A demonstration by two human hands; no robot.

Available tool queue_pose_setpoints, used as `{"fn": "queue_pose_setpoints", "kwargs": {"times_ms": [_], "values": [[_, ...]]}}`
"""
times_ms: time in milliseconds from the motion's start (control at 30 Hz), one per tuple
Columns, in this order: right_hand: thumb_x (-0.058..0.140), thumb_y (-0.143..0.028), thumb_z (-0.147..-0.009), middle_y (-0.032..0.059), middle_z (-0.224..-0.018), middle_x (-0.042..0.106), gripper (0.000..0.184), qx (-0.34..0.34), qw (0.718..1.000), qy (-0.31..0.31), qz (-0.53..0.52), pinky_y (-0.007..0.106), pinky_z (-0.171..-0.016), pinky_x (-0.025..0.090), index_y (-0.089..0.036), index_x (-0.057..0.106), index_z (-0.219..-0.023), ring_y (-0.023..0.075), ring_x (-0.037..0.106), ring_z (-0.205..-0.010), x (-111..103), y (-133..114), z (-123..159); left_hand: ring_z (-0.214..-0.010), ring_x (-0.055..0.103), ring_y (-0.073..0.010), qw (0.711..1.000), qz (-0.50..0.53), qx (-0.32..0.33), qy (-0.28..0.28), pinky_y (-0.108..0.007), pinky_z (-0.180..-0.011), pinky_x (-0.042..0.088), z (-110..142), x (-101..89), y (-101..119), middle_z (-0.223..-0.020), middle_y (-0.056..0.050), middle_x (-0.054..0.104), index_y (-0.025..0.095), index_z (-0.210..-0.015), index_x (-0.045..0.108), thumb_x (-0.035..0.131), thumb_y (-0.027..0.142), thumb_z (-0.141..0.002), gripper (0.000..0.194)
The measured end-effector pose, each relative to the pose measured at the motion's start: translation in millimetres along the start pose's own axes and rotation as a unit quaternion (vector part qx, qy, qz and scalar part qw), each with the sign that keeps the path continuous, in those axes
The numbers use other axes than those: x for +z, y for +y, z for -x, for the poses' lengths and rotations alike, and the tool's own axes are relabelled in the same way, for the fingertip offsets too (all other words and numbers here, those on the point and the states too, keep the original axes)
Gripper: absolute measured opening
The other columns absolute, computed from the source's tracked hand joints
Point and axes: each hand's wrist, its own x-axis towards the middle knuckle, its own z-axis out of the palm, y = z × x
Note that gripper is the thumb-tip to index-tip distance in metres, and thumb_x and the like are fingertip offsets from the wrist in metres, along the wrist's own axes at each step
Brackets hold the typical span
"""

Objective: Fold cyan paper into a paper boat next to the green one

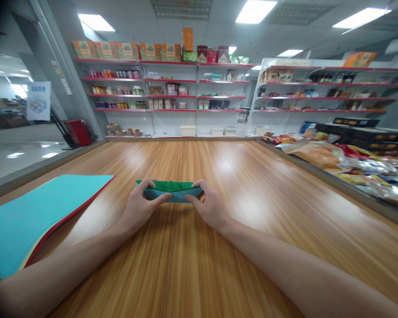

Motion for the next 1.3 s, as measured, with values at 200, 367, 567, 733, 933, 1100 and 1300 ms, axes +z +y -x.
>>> {"fn": "queue_pose_setpoints", "kwargs": {"times_ms": [200, 367, 567, 733, 933, 1100, 1300], "values": [[0.065, -0.034, -0.077, 0.0041, -0.087, 0.059, 0.017, -0.042, 0.997, 0.049, 0.041, 0.028, -0.053, 0.049, -0.019, 0.06, -0.077, 0.015, 0.057, -0.067, -22.3, 27.6, -18.3, -0.099, 0.058, -0.0215, 0.997, 0.064, -0.001, -0.042, -0.033, -0.074, 0.051, -1.5, 3.7, -9.0, -0.126, -0.01, 0.044, 0.028, -0.129, 0.036, 0.07, 0.036, -0.071, 0.067], [0.065, -0.033, -0.075, 0.0048, -0.084, 0.062, 0.015, -0.057, 0.994, 0.025, 0.086, 0.031, -0.059, 0.053, -0.018, 0.064, -0.079, 0.0174, 0.06, -0.071, -73.9, 63.9, -46.2, -0.1, 0.058, -0.0223, 0.995, 0.053, -0.051, -0.067, -0.039, -0.083, 0.049, -4.4, 5.0, -21.3, -0.123, -0.016, 0.047, 0.018, -0.132, 0.036, 0.062, 0.031, -0.077, 0.062], [0.064, -0.035, -0.07, 0.0039, -0.071, 0.065, 0.024, 0.071, 0.99, 0.005, 0.119, 0.031, -0.059, 0.052, -0.016, 0.062, -0.084, 0.0175, 0.061, -0.061, -158.9, 119.4, -56.5, -0.1, 0.057, -0.0223, 0.995, 0.029, -0.05, -0.08, -0.038, -0.083, 0.049, -6.0, 6.6, -25.7, -0.12, -0.017, 0.051, 0.012, -0.123, 0.044, 0.059, 0.028, -0.077, 0.051], [0.056, -0.027, -0.069, 0.0083, -0.09, 0.066, 0.021, 0.067, 0.942, 0.141, 0.297, 0.039, -0.082, 0.044, -0.017, 0.068, -0.083, 0.0256, 0.059, -0.089, -188.1, 152.8, -48.4, -0.098, 0.058, -0.0213, 0.995, 0.012, -0.045, -0.086, -0.037, -0.083, 0.049, -7.5, 8.5, -26.5, -0.118, -0.015, 0.053, 0.012, -0.118, 0.047, 0.056, 0.027, -0.079, 0.043], [0.05, -0.034, -0.078, 0.0066, -0.112, 0.062, 0.03, 0.064, 0.865, 0.144, 0.476, 0.048, -0.094, 0.028, -0.026, 0.068, -0.101, 0.0304, 0.046, -0.11, -163.4, 138.7, -47.9, -0.097, 0.059, -0.0208, 0.995, 0.013, -0.041, -0.085, -0.036, -0.083, 0.049, -7.0, 10.6, -27.0, -0.116, -0.014, 0.055, 0.012, -0.116, 0.049, 0.055, 0.027, -0.079, 0.041], [0.049, -0.038, -0.082, 0.0117, -0.099, 0.065, 0.04, 0.121, 0.825, 0.072, 0.548, 0.061, -0.094, 0.015, -0.023, 0.06, -0.117, 0.0309, 0.052, -0.099, -147.2, 120.0, -47.8, -0.096, 0.059, -0.0209, 0.996, 0.013, -0.036, -0.082, -0.036, -0.084, 0.049, -7.0, 10.8, -27.5, -0.114, -0.014, 0.056, 0.012, -0.115, 0.05, 0.056, 0.027, -0.078, 0.04], [0.049, -0.009, -0.069, 0.0072, -0.1, 0.066, 0.033, 0.113, 0.81, 0.125, 0.562, 0.068, -0.095, -0.002, -0.024, 0.069, -0.09, 0.0311, 0.042, -0.112, -152.4, 117.2, -42.0, -0.095, 0.06, -0.0207, 0.996, 0.012, -0.034, -0.083, -0.037, -0.084, 0.049, -6.5, 9.4, -26.4, -0.113, -0.014, 0.057, 0.013, -0.113, 0.051, 0.056, 0.027, -0.078, 0.039]]}}
